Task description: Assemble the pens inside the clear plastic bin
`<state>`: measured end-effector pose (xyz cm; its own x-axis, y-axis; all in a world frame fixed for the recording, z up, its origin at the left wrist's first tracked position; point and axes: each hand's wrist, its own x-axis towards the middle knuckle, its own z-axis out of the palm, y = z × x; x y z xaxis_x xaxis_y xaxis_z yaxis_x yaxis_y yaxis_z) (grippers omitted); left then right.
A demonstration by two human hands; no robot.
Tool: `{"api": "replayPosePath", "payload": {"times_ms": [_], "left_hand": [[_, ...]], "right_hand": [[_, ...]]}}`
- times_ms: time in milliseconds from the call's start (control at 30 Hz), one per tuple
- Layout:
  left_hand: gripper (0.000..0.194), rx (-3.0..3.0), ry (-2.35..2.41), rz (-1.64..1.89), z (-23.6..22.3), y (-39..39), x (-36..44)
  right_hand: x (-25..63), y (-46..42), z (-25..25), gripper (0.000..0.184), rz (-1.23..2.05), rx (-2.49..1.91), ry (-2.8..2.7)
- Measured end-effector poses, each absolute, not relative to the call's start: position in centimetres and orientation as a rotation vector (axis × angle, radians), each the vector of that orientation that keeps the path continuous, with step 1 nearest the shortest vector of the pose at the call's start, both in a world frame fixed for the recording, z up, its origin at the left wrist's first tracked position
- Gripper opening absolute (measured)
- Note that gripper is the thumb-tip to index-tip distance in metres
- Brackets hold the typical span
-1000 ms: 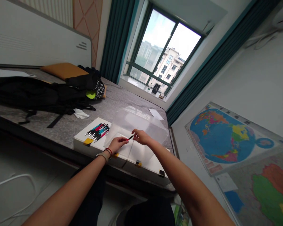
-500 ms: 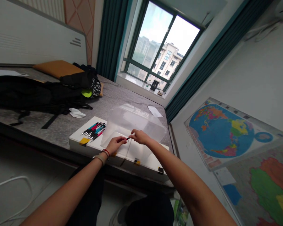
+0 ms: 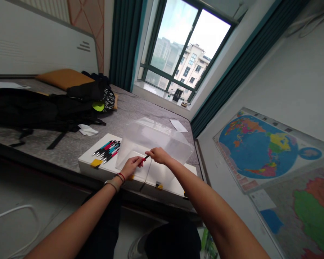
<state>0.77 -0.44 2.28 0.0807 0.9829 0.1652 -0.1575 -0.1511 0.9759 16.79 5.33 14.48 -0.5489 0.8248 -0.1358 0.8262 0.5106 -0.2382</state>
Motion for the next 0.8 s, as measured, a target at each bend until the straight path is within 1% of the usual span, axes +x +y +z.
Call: {"api": "replayPosePath", "payload": {"times_ms": [100, 200, 300, 400, 467, 533, 567, 667, 800], "left_hand": [[0.042, 1.288, 0.900, 1.292, 2.8, -0.5, 0.8], [0.040, 1.257, 0.868, 1.255, 3.0, -0.4, 0.7], [0.044, 1.073, 0.884, 1.323, 3.1, -0.4, 0.8], [0.047, 0.905, 0.984, 1.479, 3.0, -0.4, 1.2], [0.048, 0.873, 1.038, 1.520, 2.7, -0.5, 1.7], [0.049, 0.897, 1.042, 1.507, 2.2, -0.6, 2.1], [0.049, 0.918, 1.034, 1.499, 1.9, -0.6, 2.3], [0.047, 0.972, 1.010, 1.501, 1.1, -0.6, 2.3], [0.047, 0.971, 1.021, 1.503, 0.6, -0.3, 2.0]], "right_hand": [[16.6, 5.8, 14.5, 0.057, -0.616, 1.522, 2.751], [16.5, 6.4, 14.4, 0.056, -0.917, 1.615, 2.776], [16.7, 6.9, 13.5, 0.057, -1.266, 1.926, 2.725], [17.1, 7.0, 11.0, 0.051, -1.412, 2.225, 2.568], [17.4, 6.7, 8.6, 0.036, -1.333, 2.349, 2.497], [17.6, 6.2, 6.2, 0.018, -1.076, 2.346, 2.570], [17.8, 6.0, 5.2, 0.015, -0.934, 2.280, 2.666], [18.1, 5.3, 3.1, 0.013, -0.710, 2.173, 2.812], [18.5, 4.7, 2.5, 0.009, -0.636, 2.186, 2.832]]}}
